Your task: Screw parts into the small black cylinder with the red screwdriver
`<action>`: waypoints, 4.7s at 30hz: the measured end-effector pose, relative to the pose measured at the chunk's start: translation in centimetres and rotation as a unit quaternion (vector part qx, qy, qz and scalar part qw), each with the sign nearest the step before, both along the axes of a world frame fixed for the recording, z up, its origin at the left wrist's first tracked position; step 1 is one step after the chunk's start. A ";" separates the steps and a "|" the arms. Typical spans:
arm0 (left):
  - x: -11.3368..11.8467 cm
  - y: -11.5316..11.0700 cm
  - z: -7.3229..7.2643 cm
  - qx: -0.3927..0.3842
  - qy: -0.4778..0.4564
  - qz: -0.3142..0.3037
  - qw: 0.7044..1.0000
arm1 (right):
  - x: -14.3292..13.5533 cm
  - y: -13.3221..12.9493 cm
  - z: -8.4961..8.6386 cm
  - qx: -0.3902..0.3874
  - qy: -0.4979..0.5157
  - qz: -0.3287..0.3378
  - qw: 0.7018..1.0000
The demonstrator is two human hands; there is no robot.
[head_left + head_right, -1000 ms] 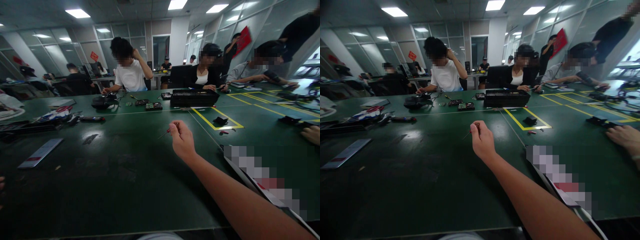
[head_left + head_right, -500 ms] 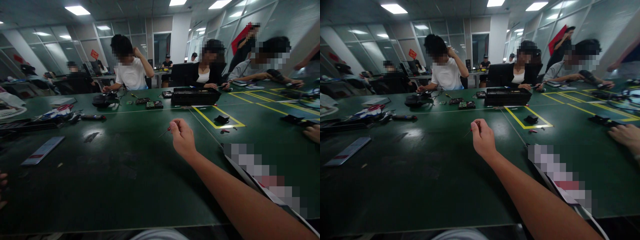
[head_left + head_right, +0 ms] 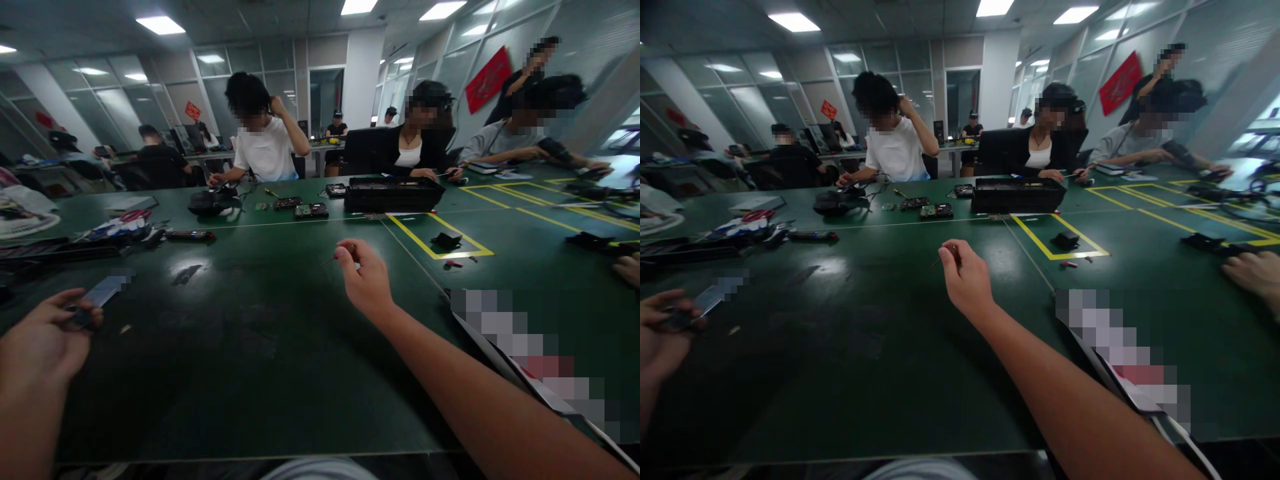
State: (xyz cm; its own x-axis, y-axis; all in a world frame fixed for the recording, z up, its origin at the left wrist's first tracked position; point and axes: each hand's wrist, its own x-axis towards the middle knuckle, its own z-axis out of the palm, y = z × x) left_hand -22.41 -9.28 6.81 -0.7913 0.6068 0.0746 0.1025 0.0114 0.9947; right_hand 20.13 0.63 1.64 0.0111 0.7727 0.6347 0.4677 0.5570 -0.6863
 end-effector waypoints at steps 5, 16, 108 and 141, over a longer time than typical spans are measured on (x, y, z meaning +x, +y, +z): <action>7.1 3.5 -0.6 0.023 -0.079 -0.112 0.990 | 0.1 0.1 -0.1 -0.022 -0.018 -0.007 1.000; 23.3 7.9 -3.5 0.077 -0.132 -0.498 0.854 | 0.3 0.6 -0.7 0.032 -0.060 -0.047 0.997; 23.5 8.3 -8.7 0.033 0.266 -0.454 0.850 | 0.3 -1.2 2.0 -0.020 -0.088 -0.006 0.996; 22.8 8.6 -7.9 0.021 0.369 -0.425 0.827 | -0.4 -0.3 -0.1 -0.027 0.180 0.065 0.981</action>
State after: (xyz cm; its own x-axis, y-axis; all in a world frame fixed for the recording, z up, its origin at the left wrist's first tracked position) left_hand 0.37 -0.66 -1.07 0.1887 0.9050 0.3811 0.6347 -0.4086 0.6559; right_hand 19.72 0.36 1.51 0.1260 0.8150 0.5655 0.1179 0.5537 -0.8243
